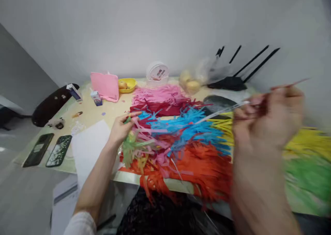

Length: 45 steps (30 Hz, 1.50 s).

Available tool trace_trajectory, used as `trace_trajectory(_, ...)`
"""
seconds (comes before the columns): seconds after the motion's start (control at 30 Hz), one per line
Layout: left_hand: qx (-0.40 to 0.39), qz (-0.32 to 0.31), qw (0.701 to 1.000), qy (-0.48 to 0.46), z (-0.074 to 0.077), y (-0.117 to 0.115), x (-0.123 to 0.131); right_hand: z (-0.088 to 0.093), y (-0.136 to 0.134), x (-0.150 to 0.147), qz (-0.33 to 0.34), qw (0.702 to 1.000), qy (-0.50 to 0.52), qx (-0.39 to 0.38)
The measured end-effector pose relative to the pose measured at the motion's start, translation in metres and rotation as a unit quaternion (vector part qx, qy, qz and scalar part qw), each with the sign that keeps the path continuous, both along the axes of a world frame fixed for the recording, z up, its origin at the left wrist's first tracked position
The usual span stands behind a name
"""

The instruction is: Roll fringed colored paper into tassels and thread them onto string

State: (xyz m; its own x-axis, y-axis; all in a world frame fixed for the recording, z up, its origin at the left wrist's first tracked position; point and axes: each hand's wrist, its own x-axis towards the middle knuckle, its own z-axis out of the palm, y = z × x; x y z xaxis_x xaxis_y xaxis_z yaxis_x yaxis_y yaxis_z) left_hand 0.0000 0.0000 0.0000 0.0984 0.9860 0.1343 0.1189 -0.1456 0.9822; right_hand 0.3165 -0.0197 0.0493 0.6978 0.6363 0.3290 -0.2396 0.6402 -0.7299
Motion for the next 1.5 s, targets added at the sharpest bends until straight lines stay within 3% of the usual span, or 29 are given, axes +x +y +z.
trace_trajectory(0.07, 0.015, 0.048, 0.998, -0.027, 0.005, 0.001, -0.007, 0.0, 0.001, 0.01, -0.111, 0.993, -0.035, 0.03)
trace_trajectory(0.13, 0.017, 0.058, 0.997, -0.05, 0.009, -0.001, -0.008, -0.001, -0.003, 0.005, -0.122, 0.985, -0.119, 0.016)
trace_trajectory(0.2, 0.007, 0.028, 0.997, -0.068, 0.011, -0.006, -0.002, -0.005, -0.012, -0.019, -0.017, 0.961, -0.27, -0.064)
trace_trajectory(0.23, -0.007, -0.006, 0.997, -0.075, 0.012, -0.01, 0.003, -0.008, -0.018, -0.036, 0.068, 0.93, -0.347, -0.103)
trace_trajectory(0.33, -0.041, -0.112, 0.989, -0.084, 0.012, -0.02, 0.02, -0.014, -0.029, -0.086, 0.237, 0.851, -0.455, -0.108)
trace_trajectory(0.47, -0.055, -0.174, 0.979, -0.086, 0.012, -0.026, 0.031, -0.017, -0.024, -0.112, 0.295, 0.823, -0.476, -0.093)
trace_trajectory(0.63, -0.096, -0.196, 0.969, -0.118, 0.014, -0.027, 0.03, -0.017, -0.015, -0.106, 0.335, 0.804, -0.481, -0.101)
trace_trajectory(0.93, -0.076, -0.231, 0.963, -0.118, 0.008, -0.018, 0.033, -0.017, -0.013, -0.107, 0.441, 0.793, -0.41, -0.096)
trace_trajectory(1.03, -0.052, -0.225, 0.969, -0.09, 0.006, -0.013, 0.027, -0.015, -0.013, -0.102, 0.402, 0.818, -0.397, -0.109)
trace_trajectory(1.17, -0.033, -0.156, 0.986, -0.05, 0.006, -0.007, 0.015, -0.016, -0.01, -0.091, 0.301, 0.852, -0.409, -0.126)
trace_trajectory(1.27, 0.035, -0.095, 0.995, 0.017, 0.012, -0.004, 0.009, -0.017, -0.006, -0.084, 0.203, 0.848, -0.47, -0.136)
trace_trajectory(1.4, 0.052, -0.065, 0.992, 0.093, 0.02, 0.0, -0.003, -0.017, -0.004, -0.075, 0.172, 0.848, -0.482, -0.137)
trace_trajectory(1.43, 0.064, -0.027, 0.992, 0.11, 0.022, 0.001, -0.008, -0.016, -0.004, -0.074, 0.141, 0.85, -0.486, -0.143)
trace_trajectory(1.5, 0.13, 0.107, 0.976, 0.139, 0.026, 0.002, -0.014, -0.014, -0.006, -0.073, 0.039, 0.846, -0.508, -0.158)
